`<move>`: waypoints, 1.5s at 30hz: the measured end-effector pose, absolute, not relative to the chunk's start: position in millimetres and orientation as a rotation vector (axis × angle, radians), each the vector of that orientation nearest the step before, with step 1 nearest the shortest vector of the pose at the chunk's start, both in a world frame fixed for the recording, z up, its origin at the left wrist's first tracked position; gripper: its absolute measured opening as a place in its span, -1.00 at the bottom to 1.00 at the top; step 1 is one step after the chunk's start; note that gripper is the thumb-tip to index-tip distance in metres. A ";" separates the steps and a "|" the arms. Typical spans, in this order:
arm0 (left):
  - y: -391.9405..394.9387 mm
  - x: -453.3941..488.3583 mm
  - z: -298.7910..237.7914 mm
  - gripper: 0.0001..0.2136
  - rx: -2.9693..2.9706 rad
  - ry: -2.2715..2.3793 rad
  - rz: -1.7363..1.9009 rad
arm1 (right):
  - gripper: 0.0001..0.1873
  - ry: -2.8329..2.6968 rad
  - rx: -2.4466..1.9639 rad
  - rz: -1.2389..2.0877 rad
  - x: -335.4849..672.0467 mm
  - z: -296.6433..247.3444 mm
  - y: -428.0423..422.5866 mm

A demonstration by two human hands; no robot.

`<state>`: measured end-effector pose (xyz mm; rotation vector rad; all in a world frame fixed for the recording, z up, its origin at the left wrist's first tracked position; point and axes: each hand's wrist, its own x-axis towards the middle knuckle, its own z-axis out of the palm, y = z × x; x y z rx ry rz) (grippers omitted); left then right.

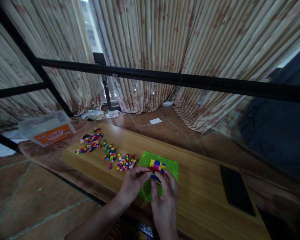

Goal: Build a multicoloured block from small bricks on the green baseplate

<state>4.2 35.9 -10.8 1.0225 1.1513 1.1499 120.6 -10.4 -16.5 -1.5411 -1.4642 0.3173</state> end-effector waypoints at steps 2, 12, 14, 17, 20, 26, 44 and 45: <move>36.1 4.4 -12.6 -0.88 1.030 1.172 1.142 | -0.70 -1.542 -1.523 0.280 120.6 -15.0 -4.7; 40.1 4.7 -14.4 -0.91 1.153 1.242 1.123 | -0.76 -1.778 -1.506 0.225 128.5 -16.2 11.2; 38.1 2.8 -12.4 -0.87 1.272 1.277 1.098 | -0.76 -1.772 -1.519 0.187 129.9 -18.5 12.9; 32.2 -0.7 -10.4 -0.79 1.411 1.390 1.049 | -0.75 -1.779 -1.539 0.125 131.5 -23.5 15.7; 25.4 -2.5 -11.6 -0.76 1.485 1.407 1.006 | -0.73 -1.782 -1.537 0.076 132.1 -28.6 17.0; 17.2 0.1 -12.1 -0.69 1.641 1.392 0.932 | -0.69 -1.731 -1.546 0.076 131.1 -34.0 12.6; 8.8 1.4 -19.5 -0.54 2.097 1.444 0.689 | -0.31 -1.075 -1.648 0.511 108.0 -46.2 23.8; 8.9 1.4 -19.8 -0.53 2.099 1.449 0.677 | -0.31 -1.062 -1.654 0.523 107.0 -45.9 24.4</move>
